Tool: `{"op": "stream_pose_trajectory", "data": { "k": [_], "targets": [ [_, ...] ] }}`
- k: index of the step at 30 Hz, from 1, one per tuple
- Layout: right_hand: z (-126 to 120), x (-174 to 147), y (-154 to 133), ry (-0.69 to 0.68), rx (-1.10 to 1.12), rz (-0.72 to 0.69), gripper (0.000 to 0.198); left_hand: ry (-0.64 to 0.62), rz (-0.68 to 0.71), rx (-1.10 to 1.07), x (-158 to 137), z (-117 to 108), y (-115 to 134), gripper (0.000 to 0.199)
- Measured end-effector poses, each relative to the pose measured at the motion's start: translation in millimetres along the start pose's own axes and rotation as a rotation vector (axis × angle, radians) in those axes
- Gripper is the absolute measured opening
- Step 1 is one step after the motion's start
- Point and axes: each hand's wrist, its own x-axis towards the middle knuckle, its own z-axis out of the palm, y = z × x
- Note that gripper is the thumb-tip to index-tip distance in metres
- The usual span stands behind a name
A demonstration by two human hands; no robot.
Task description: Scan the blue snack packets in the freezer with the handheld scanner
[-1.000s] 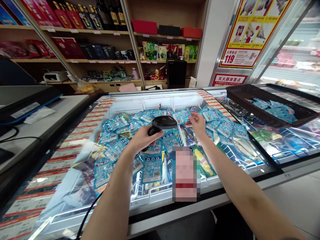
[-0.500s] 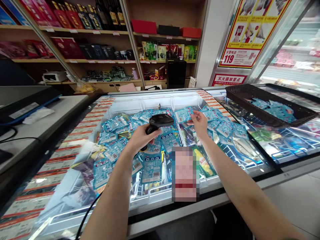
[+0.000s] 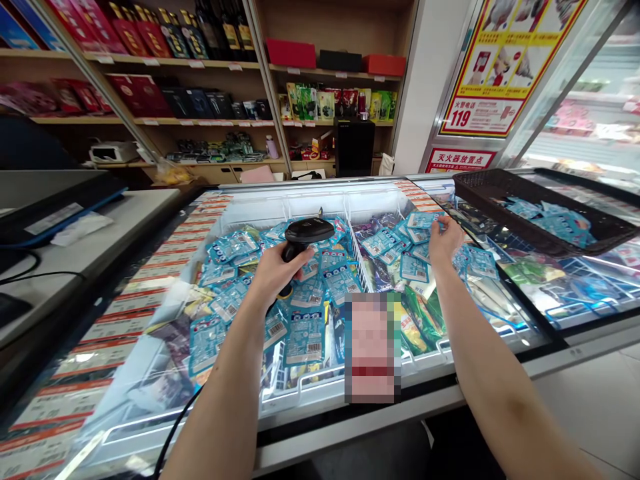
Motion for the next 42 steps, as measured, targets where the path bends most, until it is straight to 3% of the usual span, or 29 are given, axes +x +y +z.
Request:
{"op": "stream_pose_trajectory", "data": {
  "k": [5,14,16,19,23,28,31,34,42],
  "targets": [
    [-4,-10,-9,0.005,-0.184,0.096,0.033,0.015,0.002,0.053,1,-1,-1,0.039],
    [-4,-32,-40,-0.13,-0.143,-0.204,0.03,0.035,0.026,0.059,0,-3,-2,0.04],
    [-2,-37,-47,-0.229,-0.034,-0.301,0.028,0.04,0.028,0.061,1,-3,-3,0.04],
    [5,-50,-59,-0.513,0.174,-0.511,0.026,0.043,0.017,0.07,1,-3,-3,0.04],
    [11,-72,-73,-0.856,0.215,-0.692,0.031,0.028,0.018,0.069,0,-4,0,0.04],
    [12,-90,-79,-0.992,0.109,-0.8,0.054,0.03,0.009,0.043,1,-4,-2,0.039],
    [12,-94,-80,-0.996,0.055,-0.809,0.063,0.028,0.009,0.044,2,-4,-4,0.04],
    [11,-95,-82,-1.013,0.052,-0.776,0.059,0.031,-0.007,0.043,3,-5,-5,0.041],
    [6,-92,-85,-1.0,0.238,-0.493,0.055,0.01,0.002,0.075,3,-6,-5,0.043]
  ]
}}
